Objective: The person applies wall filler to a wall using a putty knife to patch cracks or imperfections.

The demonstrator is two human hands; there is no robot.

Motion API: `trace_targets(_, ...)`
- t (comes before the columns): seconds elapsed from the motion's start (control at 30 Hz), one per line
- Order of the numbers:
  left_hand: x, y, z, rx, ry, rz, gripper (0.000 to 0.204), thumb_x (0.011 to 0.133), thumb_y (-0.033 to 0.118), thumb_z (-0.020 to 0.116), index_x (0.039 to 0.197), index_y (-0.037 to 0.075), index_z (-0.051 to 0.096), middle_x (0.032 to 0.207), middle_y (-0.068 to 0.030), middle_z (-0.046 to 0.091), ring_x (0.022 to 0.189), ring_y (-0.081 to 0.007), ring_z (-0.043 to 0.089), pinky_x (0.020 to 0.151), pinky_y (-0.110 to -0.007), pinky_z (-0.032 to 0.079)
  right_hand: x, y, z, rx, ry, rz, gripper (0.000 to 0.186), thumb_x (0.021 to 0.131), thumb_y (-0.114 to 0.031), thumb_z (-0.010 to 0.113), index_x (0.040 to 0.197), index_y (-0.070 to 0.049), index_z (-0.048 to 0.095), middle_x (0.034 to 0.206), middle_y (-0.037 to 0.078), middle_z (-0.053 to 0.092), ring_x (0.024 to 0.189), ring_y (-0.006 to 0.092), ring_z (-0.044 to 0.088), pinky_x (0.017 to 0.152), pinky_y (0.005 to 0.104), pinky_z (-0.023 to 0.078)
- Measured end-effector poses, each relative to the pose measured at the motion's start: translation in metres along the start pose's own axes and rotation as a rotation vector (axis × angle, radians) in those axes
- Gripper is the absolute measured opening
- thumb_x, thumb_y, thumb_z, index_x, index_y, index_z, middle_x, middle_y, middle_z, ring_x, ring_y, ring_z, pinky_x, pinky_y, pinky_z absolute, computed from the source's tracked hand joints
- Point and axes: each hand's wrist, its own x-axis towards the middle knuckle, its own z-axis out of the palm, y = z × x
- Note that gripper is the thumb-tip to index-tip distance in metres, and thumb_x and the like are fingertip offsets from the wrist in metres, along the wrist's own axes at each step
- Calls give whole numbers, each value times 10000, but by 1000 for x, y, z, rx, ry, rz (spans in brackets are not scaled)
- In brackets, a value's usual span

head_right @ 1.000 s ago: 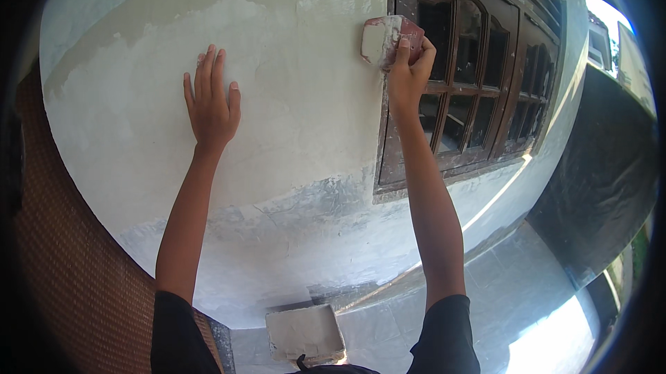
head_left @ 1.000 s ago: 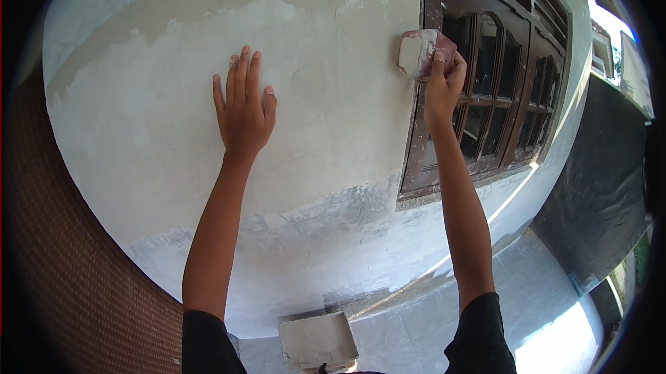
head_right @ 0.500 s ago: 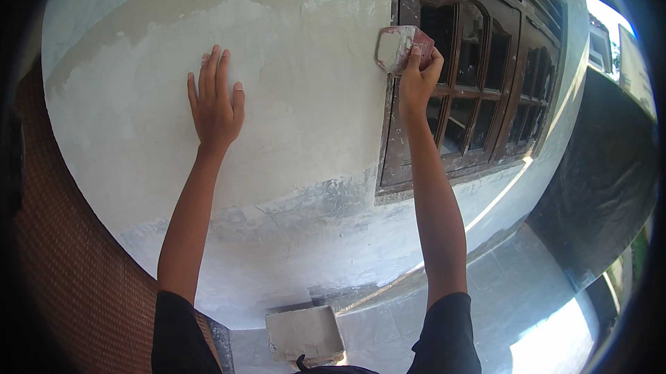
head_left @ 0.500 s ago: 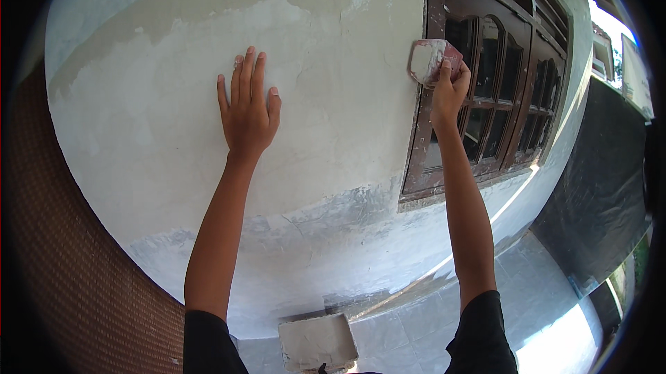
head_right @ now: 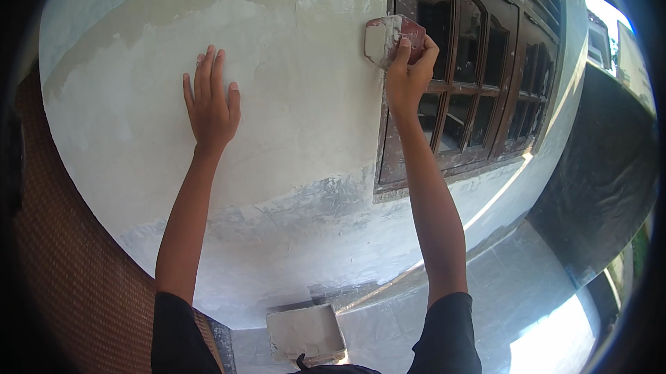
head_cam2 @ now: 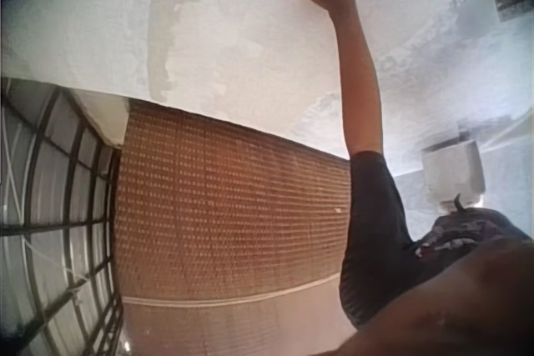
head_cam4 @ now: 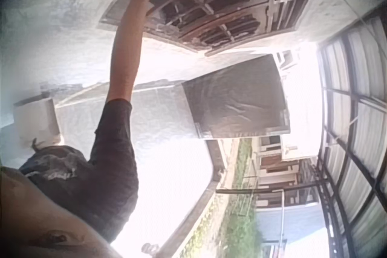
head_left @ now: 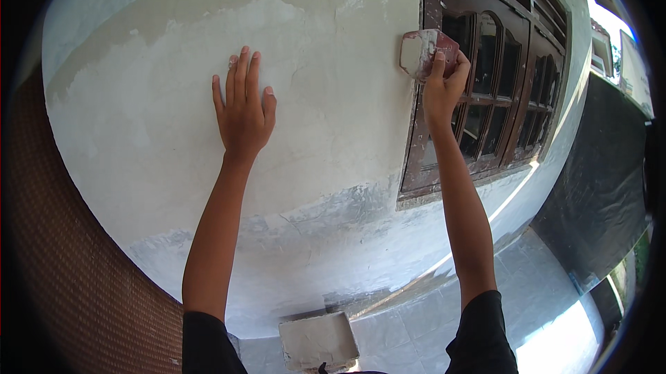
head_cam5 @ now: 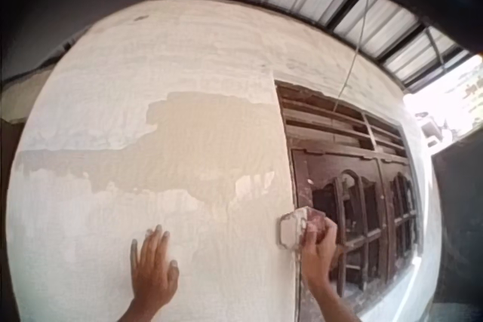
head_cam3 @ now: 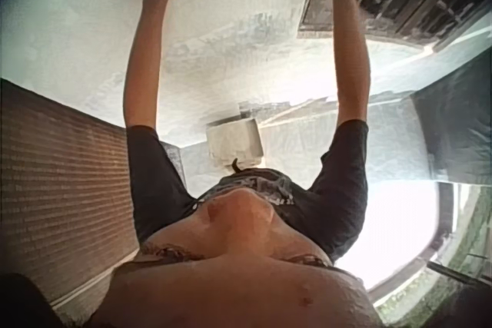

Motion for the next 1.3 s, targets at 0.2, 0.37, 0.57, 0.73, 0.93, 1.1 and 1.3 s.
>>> trace_targets(0.2, 2, -1, 0, -11, -8, 22, 600, 936, 163, 514, 1518, 145, 374, 1575, -37, 371, 1456, -242, 348, 1210, -525, 171, -2, 12, 4, -232, -97, -142, 358, 970, -176, 589, 1241, 41, 502, 1111, 206, 593, 983, 308, 612, 887, 410, 478)
trace_targets(0.37, -1, 2, 1, 3, 2, -2, 600, 935, 162, 517, 1517, 144, 373, 1576, -24, 371, 1458, -237, 343, 1210, -519, 168, 2, 3, -6, -96, 86, -5, 312, 995, -162, 568, 1210, 55, 504, 1103, 178, 604, 977, 227, 615, 881, 355, 488)
trace_targets(0.57, 1, -1, 1, -14, -5, 15, 592, 944, 170, 502, 1520, 153, 369, 1581, -24, 361, 1464, -233, 331, 1214, -519, 158, -10, 2, 7, -102, -165, -111, 333, 996, -167, 574, 1235, 53, 501, 1080, 175, 617, 968, 243, 625, 887, 349, 484)
trace_targets(0.73, -1, 2, 0, -9, -13, -1, 596, 945, 172, 502, 1525, 156, 364, 1583, -27, 359, 1465, -235, 332, 1213, -520, 159, 7, 12, -12, -222, 99, 33, 324, 993, -160, 572, 1226, 54, 502, 1111, 179, 608, 995, 253, 617, 907, 346, 474)
trace_targets(0.93, -2, 0, 2, 26, 3, 2, 601, 941, 186, 518, 1523, 152, 375, 1579, -32, 377, 1455, -233, 355, 1209, -517, 174, -11, -22, 22, 85, -60, -20, 349, 1011, -180, 567, 1247, 66, 492, 1110, 159, 603, 998, 200, 596, 909, 335, 472)
trace_targets(1.1, 0, -3, 0, 32, -9, 21, 600, 940, 203, 531, 1519, 147, 386, 1572, -36, 396, 1449, -224, 371, 1207, -512, 182, -12, -21, 57, -38, -213, -180, 361, 993, -189, 570, 1257, 47, 498, 1121, 217, 593, 1002, 304, 602, 897, 397, 472)
trace_targets(1.3, -3, 0, 2, -17, -22, 2, 604, 939, 158, 514, 1524, 146, 366, 1583, -33, 359, 1462, -239, 339, 1211, -526, 164, 35, 15, 8, -218, 137, 41, 352, 983, -195, 580, 1226, 47, 504, 1129, 208, 596, 1013, 289, 617, 912, 400, 476)
